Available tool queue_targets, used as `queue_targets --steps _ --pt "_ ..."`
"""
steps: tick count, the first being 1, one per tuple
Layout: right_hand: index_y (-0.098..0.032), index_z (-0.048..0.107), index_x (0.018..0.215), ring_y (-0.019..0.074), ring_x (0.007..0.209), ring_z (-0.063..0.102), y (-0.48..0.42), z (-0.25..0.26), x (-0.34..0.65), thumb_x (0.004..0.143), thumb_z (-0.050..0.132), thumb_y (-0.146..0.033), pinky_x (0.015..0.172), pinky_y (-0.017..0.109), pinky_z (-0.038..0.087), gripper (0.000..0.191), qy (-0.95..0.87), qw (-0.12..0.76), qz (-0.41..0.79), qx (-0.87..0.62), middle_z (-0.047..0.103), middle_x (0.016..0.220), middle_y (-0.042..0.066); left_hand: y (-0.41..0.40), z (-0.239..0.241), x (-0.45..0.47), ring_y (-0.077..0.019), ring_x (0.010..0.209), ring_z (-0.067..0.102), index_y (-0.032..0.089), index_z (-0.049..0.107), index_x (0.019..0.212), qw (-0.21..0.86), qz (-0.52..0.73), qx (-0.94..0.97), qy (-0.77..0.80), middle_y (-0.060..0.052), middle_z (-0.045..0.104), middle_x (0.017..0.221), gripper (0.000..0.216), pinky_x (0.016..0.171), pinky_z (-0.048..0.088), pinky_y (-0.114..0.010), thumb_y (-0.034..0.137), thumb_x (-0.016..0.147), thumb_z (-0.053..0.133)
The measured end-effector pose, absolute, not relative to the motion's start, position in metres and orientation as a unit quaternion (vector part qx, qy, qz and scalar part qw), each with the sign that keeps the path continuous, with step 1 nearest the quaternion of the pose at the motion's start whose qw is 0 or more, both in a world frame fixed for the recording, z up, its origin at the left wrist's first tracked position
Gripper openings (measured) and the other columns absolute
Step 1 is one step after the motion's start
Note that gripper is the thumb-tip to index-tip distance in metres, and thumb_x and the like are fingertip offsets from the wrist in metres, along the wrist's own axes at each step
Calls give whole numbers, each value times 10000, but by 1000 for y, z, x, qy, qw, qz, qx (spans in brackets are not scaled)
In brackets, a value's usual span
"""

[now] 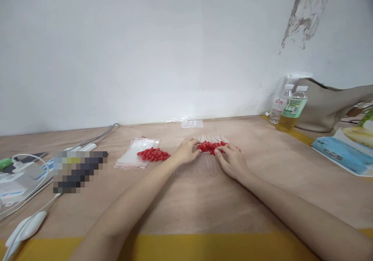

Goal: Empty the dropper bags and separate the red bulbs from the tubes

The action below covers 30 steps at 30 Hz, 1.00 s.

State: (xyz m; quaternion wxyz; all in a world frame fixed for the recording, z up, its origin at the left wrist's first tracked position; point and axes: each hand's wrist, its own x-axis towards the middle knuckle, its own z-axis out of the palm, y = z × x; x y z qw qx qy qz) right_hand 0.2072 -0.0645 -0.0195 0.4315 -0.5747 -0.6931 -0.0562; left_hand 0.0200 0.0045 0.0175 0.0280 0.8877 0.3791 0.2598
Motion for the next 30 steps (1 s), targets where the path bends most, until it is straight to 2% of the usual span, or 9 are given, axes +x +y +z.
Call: queue_targets --steps 3,9,14,18,20,25,28,30 --pt "-238 630 858 173 848 540 -63 -21 207 845 422 -390 812 357 289 258 -684 434 -50 -585 585 860 30 10 14 32 -184 865 560 160 605 995 53 269 890 363 -73 594 938 261 809 442 -311 219 745 556" --pt "-234 629 849 171 870 542 -66 -19 203 840 436 -375 852 375 291 239 -693 434 -58 -573 575 858 29 12 6 43 -175 784 582 195 642 851 91 360 856 360 -35 634 822 147 770 455 -311 209 752 535" --pt "-233 623 902 201 923 530 -66 -19 206 822 455 -377 819 391 333 236 -677 447 -66 -581 548 946 60 15 3 43 -161 823 605 164 561 1008 110 445 790 406 -73 638 958 237 765 478 -305 251 843 414" --pt "-188 559 1070 224 977 510 -63 -21 209 805 477 -371 825 384 371 332 -672 470 -103 -563 527 1054 106 -3 9 23 -141 802 626 165 516 1041 215 520 740 368 -72 624 1007 234 728 500 -282 253 846 422" --pt "-176 495 1173 240 1044 478 -64 -20 209 800 484 -382 854 391 367 426 -685 468 -136 -542 492 1155 130 -21 12 4 -152 863 618 172 516 1057 251 507 757 328 -76 613 1046 244 776 488 -300 253 839 442" --pt "-207 419 1269 256 1176 388 -77 -12 198 818 469 -416 935 440 291 499 -771 402 -193 -455 386 1325 137 -62 10 -42 -178 921 581 183 587 982 151 394 864 273 -72 650 955 196 844 433 -350 234 811 505" --pt "-260 485 1211 227 1151 421 -85 -9 190 837 469 -377 970 460 229 392 -832 354 -188 -383 517 1222 82 -69 3 -54 -174 877 574 193 585 981 133 364 887 250 -68 651 914 188 820 424 -357 232 822 492" --pt "-285 556 1122 195 1060 485 -86 -10 186 853 465 -322 967 458 216 286 -852 347 -180 -349 629 1030 37 -70 0 -56 -173 877 568 195 577 995 139 356 890 247 -70 646 916 195 818 418 -355 236 836 471"
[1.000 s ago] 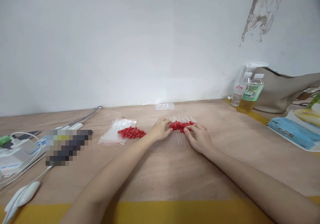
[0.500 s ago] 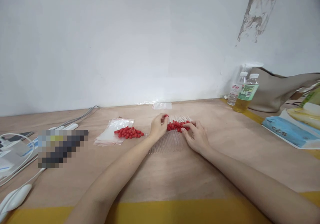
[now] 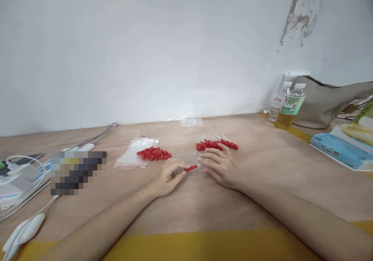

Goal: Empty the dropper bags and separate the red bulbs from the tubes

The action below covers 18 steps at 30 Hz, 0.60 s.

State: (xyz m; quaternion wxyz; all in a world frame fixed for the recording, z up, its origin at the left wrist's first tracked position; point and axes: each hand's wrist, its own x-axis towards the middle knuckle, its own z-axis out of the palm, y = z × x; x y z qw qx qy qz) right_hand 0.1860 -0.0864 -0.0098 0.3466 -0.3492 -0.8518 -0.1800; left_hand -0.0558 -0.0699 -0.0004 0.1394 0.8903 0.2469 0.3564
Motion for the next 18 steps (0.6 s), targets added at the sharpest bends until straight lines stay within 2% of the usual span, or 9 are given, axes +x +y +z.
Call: queue_targets --steps 2,4,8,11,14,18 --pt "-272 613 1018 163 902 530 -86 -12 183 859 463 -286 938 436 241 220 -853 354 -175 -340 651 811 11 -71 -1 -55 -170 892 560 198 567 1010 148 342 893 251 -70 637 939 204 823 410 -347 233 849 446" --pt "-245 637 958 143 781 514 -86 -15 181 860 458 -263 899 407 271 204 -850 357 -175 -347 610 695 3 -73 0 -51 -176 949 532 208 545 1058 135 322 899 264 -69 617 1004 234 858 385 -353 237 844 455" --pt "-210 615 1014 145 739 462 -88 -19 175 866 432 -234 827 363 298 236 -850 349 -175 -355 562 699 18 -77 1 -43 -206 1024 468 231 503 1147 26 300 906 297 -61 578 1099 338 910 312 -393 301 817 507" --pt "-210 608 1019 140 715 444 -91 -23 168 876 419 -253 767 328 298 241 -848 355 -158 -359 542 694 15 -77 -2 -38 -189 909 489 236 569 1046 -71 292 906 297 -37 622 954 238 884 295 -393 315 843 473" --pt "-202 639 870 123 672 431 -94 -24 164 880 418 -273 761 316 286 232 -847 365 -153 -354 525 650 3 -78 -3 -35 -174 806 475 210 613 857 -146 274 906 287 -28 611 786 201 859 291 -387 290 859 429" --pt "-192 621 732 109 631 407 -95 -19 166 872 436 -280 772 328 272 248 -854 357 -200 -321 506 591 -12 -82 1 -33 -167 756 450 177 570 723 -162 241 913 286 -29 575 715 264 845 284 -392 265 872 370"
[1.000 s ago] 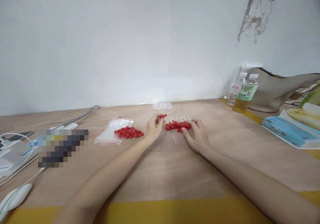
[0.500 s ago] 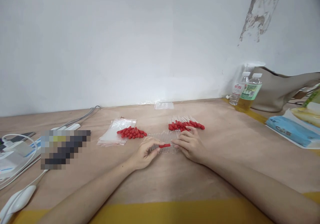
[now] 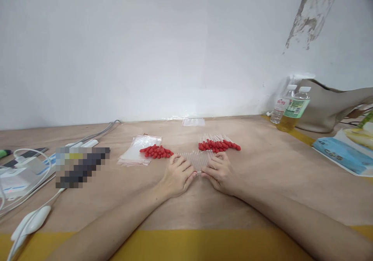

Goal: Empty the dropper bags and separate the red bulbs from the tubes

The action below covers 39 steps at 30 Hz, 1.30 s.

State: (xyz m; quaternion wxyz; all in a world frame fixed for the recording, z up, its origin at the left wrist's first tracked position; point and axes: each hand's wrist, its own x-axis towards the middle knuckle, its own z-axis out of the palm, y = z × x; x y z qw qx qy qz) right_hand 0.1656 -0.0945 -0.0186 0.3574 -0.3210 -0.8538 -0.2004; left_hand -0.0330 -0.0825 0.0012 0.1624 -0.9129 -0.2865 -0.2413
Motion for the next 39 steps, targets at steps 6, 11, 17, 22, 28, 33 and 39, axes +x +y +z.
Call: queue_targets --steps 6,11,17,22,28,33,39 --pt "-205 602 817 108 657 427 -96 -13 174 888 402 -241 805 366 254 215 -866 310 -273 -282 507 601 -24 -83 2 -35 -159 740 437 176 528 687 90 -240 -921 -294 -16 552 666 295 816 285 -379 237 886 320" --pt "-246 582 913 94 649 433 -96 -15 180 880 414 -183 815 365 253 182 -872 310 -277 -257 540 647 -46 -83 3 -35 -158 721 427 175 518 693 79 -236 -925 -287 -18 543 660 298 799 289 -378 226 887 298" --pt "-281 593 948 85 616 446 -100 -10 192 868 442 -168 833 358 264 204 -870 332 -271 -244 567 631 -61 -85 -5 -41 -154 688 436 174 494 686 82 -252 -921 -285 -22 520 658 290 794 311 -371 230 884 290" --pt "-264 652 911 104 639 522 -87 -8 208 846 488 -284 800 339 287 178 -779 419 -217 -412 611 631 -16 -72 11 -72 -152 628 446 188 432 626 25 -347 -831 -434 -16 476 639 345 636 359 -295 275 893 232" --pt "-211 631 994 138 749 586 -72 -16 205 846 426 -243 783 316 291 255 -750 405 -123 -507 671 810 37 -21 44 -132 -204 898 521 191 539 767 2 -421 -662 -620 -46 582 871 269 796 389 -322 244 796 277" --pt "-195 615 952 154 788 601 -69 -15 204 811 434 -232 791 323 289 232 -725 417 -62 -545 676 856 26 11 25 -159 -207 752 565 185 513 1049 -13 -369 -645 -669 -35 608 801 348 667 411 -301 331 747 420" --pt "-210 648 881 144 733 584 -70 -15 204 814 435 -226 783 322 269 224 -743 391 -106 -534 675 781 16 12 17 -159 -188 706 568 211 547 923 22 -292 -655 -697 -25 635 829 321 623 381 -277 471 781 423"
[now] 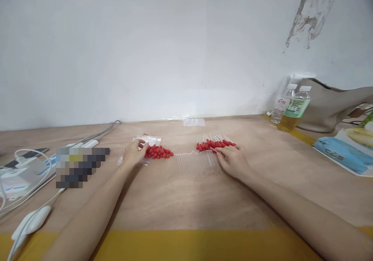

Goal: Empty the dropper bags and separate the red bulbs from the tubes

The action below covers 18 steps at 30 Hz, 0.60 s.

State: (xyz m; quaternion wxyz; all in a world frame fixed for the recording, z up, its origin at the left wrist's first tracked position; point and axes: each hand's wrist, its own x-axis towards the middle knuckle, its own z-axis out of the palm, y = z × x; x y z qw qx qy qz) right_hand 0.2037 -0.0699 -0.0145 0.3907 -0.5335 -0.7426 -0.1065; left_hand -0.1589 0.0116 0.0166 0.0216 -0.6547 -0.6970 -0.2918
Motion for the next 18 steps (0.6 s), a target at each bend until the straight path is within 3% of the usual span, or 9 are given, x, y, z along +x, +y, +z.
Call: queue_targets --steps 6,9,18 --pt "-204 650 930 149 730 558 -73 -17 204 822 424 -210 796 328 244 251 -772 324 -132 -530 664 758 34 -10 22 -142 -259 921 504 188 591 895 191 -340 -654 -648 -74 614 909 302 787 335 -367 407 833 392" --pt "-200 651 913 153 747 548 -76 -17 201 815 435 -208 783 323 239 237 -782 303 -144 -526 658 753 43 -29 21 -112 -253 926 483 186 613 866 247 -367 -706 -553 -81 595 906 246 814 317 -379 357 824 441" --pt "-163 568 672 151 706 543 -83 -13 188 816 451 -275 690 283 259 217 -782 277 -51 -556 623 667 22 -27 14 -14 -196 879 502 184 580 873 101 -290 -891 -335 -65 561 915 159 792 391 -332 286 800 482"
